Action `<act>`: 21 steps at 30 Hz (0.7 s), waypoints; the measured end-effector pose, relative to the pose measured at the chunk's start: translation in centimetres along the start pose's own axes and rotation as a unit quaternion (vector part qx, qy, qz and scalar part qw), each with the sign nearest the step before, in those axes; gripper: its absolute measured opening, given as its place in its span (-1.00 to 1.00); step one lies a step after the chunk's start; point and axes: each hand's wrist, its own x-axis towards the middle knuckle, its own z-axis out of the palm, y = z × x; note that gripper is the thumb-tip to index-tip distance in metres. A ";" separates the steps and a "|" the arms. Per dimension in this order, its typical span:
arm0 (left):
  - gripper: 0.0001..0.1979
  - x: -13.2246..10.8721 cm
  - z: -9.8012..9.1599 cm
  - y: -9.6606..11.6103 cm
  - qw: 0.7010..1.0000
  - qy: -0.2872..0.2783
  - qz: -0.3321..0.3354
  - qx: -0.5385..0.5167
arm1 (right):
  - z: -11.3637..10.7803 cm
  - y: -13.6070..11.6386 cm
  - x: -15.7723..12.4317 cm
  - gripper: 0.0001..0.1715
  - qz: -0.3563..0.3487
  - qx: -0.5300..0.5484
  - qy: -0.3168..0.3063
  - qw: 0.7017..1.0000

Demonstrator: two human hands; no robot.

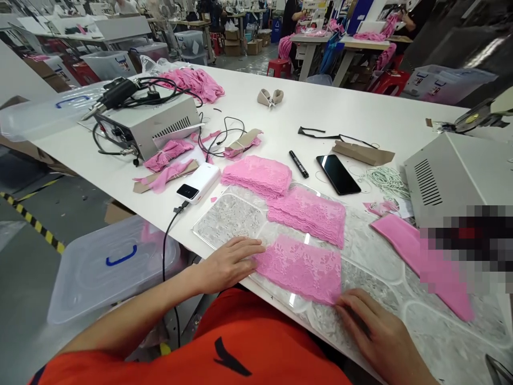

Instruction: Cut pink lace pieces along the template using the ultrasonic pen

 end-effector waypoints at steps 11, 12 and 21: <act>-0.86 8.3 -6.5 -9.0 0.991 -0.083 -0.105 -0.013 | -3.2 2.5 11.9 -0.67 0.111 0.091 -0.051 0.988; -0.83 9.6 -7.5 -10.6 0.991 -0.075 -0.110 -0.001 | -3.4 3.3 14.0 -0.66 0.116 0.085 -0.040 0.989; -0.74 11.5 -12.7 -20.3 0.984 0.031 -0.151 0.094 | 0.4 5.8 27.4 -0.87 0.010 0.058 0.093 0.994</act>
